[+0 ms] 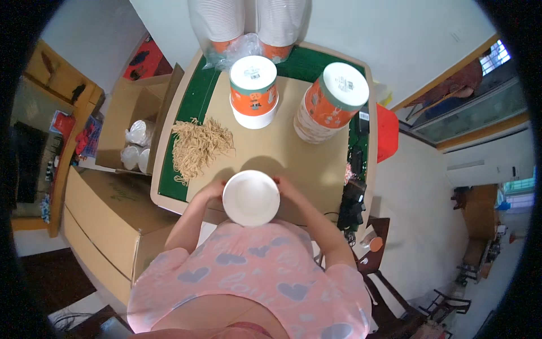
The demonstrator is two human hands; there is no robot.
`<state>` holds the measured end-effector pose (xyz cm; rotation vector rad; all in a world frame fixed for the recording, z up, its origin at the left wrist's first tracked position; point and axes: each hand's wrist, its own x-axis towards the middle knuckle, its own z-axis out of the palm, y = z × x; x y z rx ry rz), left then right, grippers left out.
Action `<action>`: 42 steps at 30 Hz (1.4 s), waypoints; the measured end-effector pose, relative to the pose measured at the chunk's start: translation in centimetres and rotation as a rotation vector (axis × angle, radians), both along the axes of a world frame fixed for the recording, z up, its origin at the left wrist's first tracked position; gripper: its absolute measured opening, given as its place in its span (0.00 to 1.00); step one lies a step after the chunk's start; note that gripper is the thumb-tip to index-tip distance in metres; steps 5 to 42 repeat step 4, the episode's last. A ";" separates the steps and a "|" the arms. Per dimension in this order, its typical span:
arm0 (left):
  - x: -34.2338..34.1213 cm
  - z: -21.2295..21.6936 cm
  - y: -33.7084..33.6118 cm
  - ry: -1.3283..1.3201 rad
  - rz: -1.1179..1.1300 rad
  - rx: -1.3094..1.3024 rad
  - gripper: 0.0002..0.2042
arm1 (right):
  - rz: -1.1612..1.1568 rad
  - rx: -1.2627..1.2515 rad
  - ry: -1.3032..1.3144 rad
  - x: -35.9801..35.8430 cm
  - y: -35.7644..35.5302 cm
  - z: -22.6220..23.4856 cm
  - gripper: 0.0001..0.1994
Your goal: Sorting and preparing paper food bowls and lids for packaging into boxes.
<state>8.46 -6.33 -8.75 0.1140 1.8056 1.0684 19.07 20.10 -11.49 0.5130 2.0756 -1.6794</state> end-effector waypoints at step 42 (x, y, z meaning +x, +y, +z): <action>1.2 -3.9 0.4 -0.058 -0.028 0.005 0.11 | 0.127 -0.012 0.121 1.2 1.6 0.6 0.23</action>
